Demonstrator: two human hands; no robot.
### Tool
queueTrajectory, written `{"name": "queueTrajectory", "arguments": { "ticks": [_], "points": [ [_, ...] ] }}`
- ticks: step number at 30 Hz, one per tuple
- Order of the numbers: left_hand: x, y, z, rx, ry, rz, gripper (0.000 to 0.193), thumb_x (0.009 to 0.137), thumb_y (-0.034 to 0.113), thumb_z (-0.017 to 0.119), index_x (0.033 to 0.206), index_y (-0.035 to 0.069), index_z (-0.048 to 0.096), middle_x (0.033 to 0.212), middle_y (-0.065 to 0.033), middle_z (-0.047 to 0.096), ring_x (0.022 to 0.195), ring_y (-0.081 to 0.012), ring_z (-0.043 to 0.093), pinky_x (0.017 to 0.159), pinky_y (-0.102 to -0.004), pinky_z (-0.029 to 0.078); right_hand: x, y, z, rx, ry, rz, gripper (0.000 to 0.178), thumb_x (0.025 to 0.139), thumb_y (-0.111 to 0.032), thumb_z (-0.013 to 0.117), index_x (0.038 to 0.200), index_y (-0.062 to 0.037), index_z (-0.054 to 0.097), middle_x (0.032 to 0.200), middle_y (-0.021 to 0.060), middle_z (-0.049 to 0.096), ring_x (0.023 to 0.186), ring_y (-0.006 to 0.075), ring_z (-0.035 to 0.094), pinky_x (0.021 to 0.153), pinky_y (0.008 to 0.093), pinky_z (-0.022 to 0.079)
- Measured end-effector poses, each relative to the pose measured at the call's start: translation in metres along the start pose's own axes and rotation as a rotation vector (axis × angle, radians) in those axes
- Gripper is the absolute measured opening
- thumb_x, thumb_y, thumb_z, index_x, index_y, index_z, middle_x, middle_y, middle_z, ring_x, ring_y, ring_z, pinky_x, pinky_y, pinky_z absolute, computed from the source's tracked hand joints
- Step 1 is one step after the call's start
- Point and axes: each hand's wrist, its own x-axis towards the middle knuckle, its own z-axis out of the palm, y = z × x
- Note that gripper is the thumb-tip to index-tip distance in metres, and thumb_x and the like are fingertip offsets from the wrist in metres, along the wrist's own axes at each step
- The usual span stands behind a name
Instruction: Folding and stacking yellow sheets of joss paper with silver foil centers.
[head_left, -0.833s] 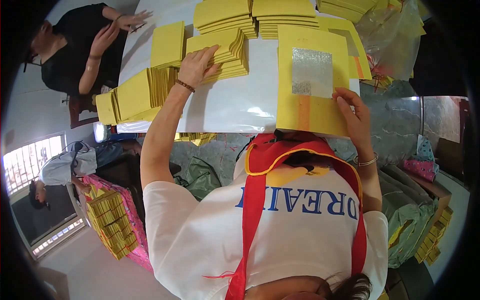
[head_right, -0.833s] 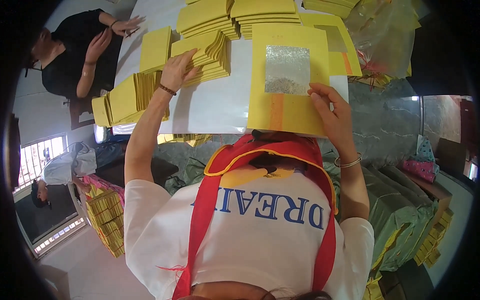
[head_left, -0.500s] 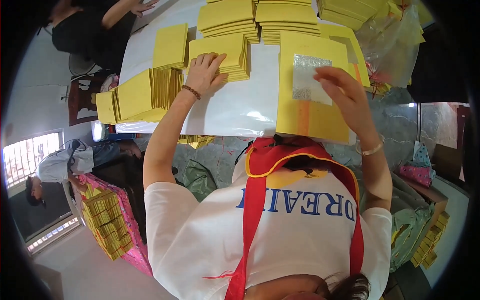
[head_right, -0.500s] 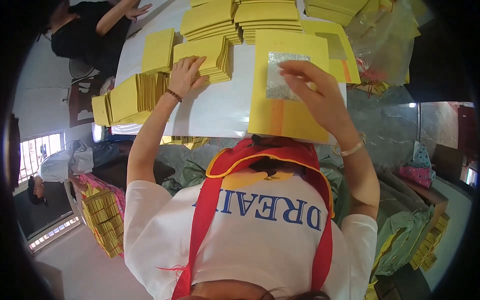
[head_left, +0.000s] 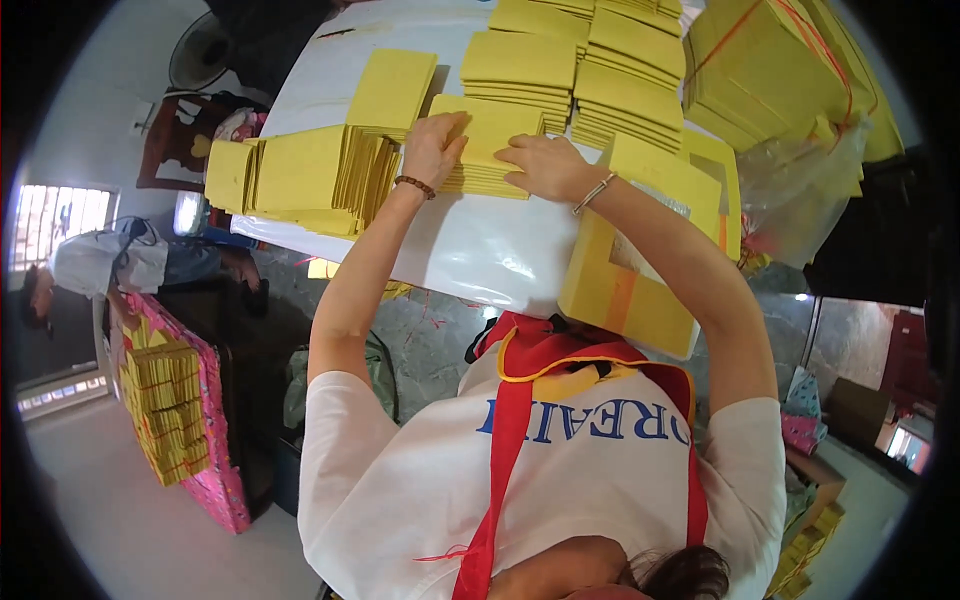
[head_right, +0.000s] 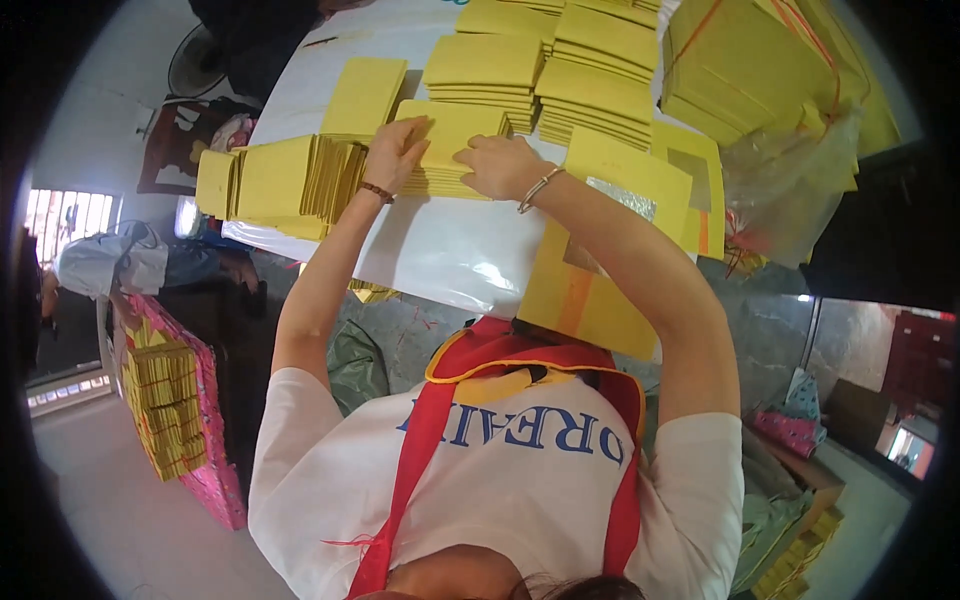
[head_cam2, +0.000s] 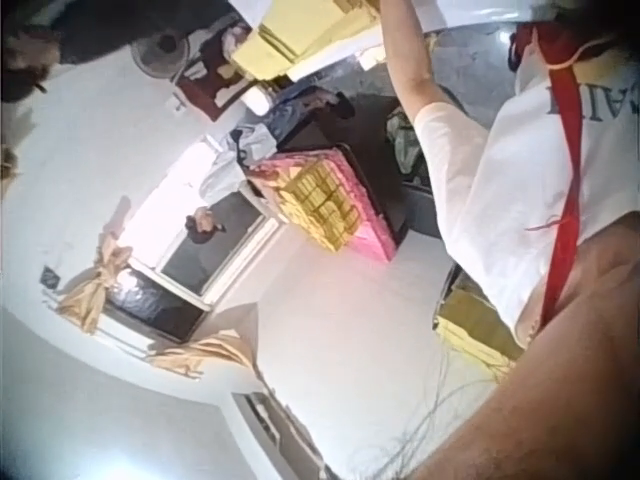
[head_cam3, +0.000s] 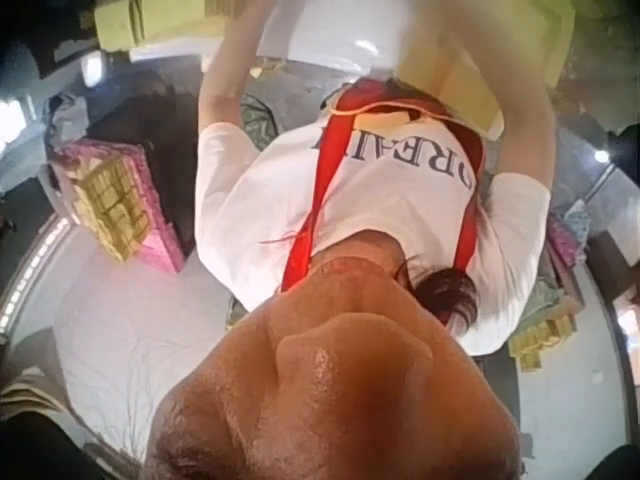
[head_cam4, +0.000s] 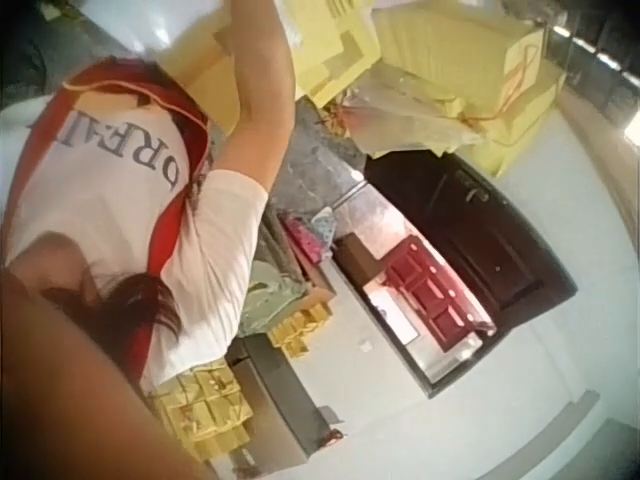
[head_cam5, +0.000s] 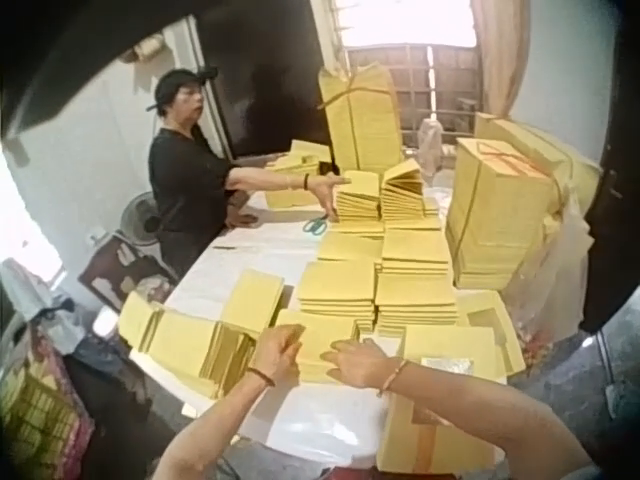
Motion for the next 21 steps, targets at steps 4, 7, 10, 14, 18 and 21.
{"name": "queueTrajectory", "arguments": {
  "ticks": [4, 7, 10, 14, 18, 21],
  "points": [
    [-0.016, -0.023, 0.015, -0.013, 0.201, -0.345, 0.057, 0.077, 0.034, 0.067, 0.120, 0.000, 0.052, 0.112, -0.0180, 0.060, 0.104, -0.0321, 0.054, 0.090, -0.0384, 0.042, 0.005, 0.009, 0.004, 0.064, -0.002, -0.018, 0.038, 0.082, -0.028, 0.053, 0.118, -0.0173, 0.059, 0.116, 0.0095, 0.055, 0.103, 0.0255, 0.058, 0.080, 0.0412, 0.048],
    [-0.024, -0.039, 0.023, -0.425, 0.048, -0.685, 0.062, 0.077, 0.042, 0.066, 0.116, -0.005, 0.053, 0.110, -0.0200, 0.061, 0.100, -0.0288, 0.058, 0.086, -0.0348, 0.044, 0.006, 0.013, 0.012, 0.038, 0.067, -0.084, 0.038, 0.079, -0.026, 0.056, 0.115, -0.0170, 0.061, 0.114, 0.0095, 0.056, 0.099, 0.0251, 0.059, 0.076, 0.0398, 0.050],
    [-0.013, -0.051, 0.015, -0.445, -0.200, -0.744, 0.065, 0.078, 0.047, 0.065, 0.114, -0.006, 0.054, 0.104, -0.0183, 0.063, 0.092, -0.0251, 0.061, 0.078, -0.0323, 0.047, 0.007, 0.021, 0.018, 0.034, 0.153, -0.138, 0.039, 0.077, -0.025, 0.059, 0.115, -0.0173, 0.061, 0.112, 0.0091, 0.056, 0.094, 0.0257, 0.060, 0.073, 0.0384, 0.051],
    [0.003, -0.025, -0.002, -0.531, -0.275, -0.799, 0.066, 0.076, 0.048, 0.067, 0.111, -0.007, 0.055, 0.100, -0.0151, 0.064, 0.087, -0.0211, 0.061, 0.075, -0.0317, 0.048, 0.003, 0.030, 0.018, 0.039, 0.233, -0.182, 0.038, 0.075, -0.025, 0.061, 0.112, -0.0170, 0.061, 0.107, 0.0089, 0.056, 0.090, 0.0268, 0.061, 0.070, 0.0385, 0.052],
    [0.005, -0.022, -0.015, -0.564, -0.358, -0.988, 0.061, 0.072, 0.042, 0.074, 0.108, -0.004, 0.057, 0.096, -0.0106, 0.064, 0.077, -0.0167, 0.063, 0.063, -0.0292, 0.050, 0.002, 0.027, 0.016, 0.088, 0.175, -0.186, 0.036, 0.074, -0.025, 0.063, 0.109, -0.0162, 0.061, 0.102, 0.0093, 0.056, 0.087, 0.0274, 0.061, 0.069, 0.0391, 0.052],
    [-0.010, -0.036, -0.002, -0.954, -0.253, -0.980, 0.059, 0.074, 0.036, 0.075, 0.118, 0.003, 0.052, 0.100, -0.0092, 0.062, 0.084, -0.0181, 0.063, 0.065, -0.0319, 0.053, 0.001, 0.025, 0.013, 0.129, 0.129, -0.190, 0.037, 0.074, -0.027, 0.064, 0.110, -0.0162, 0.061, 0.105, 0.0083, 0.056, 0.087, 0.0274, 0.061, 0.071, 0.0388, 0.052]
  ]
}}
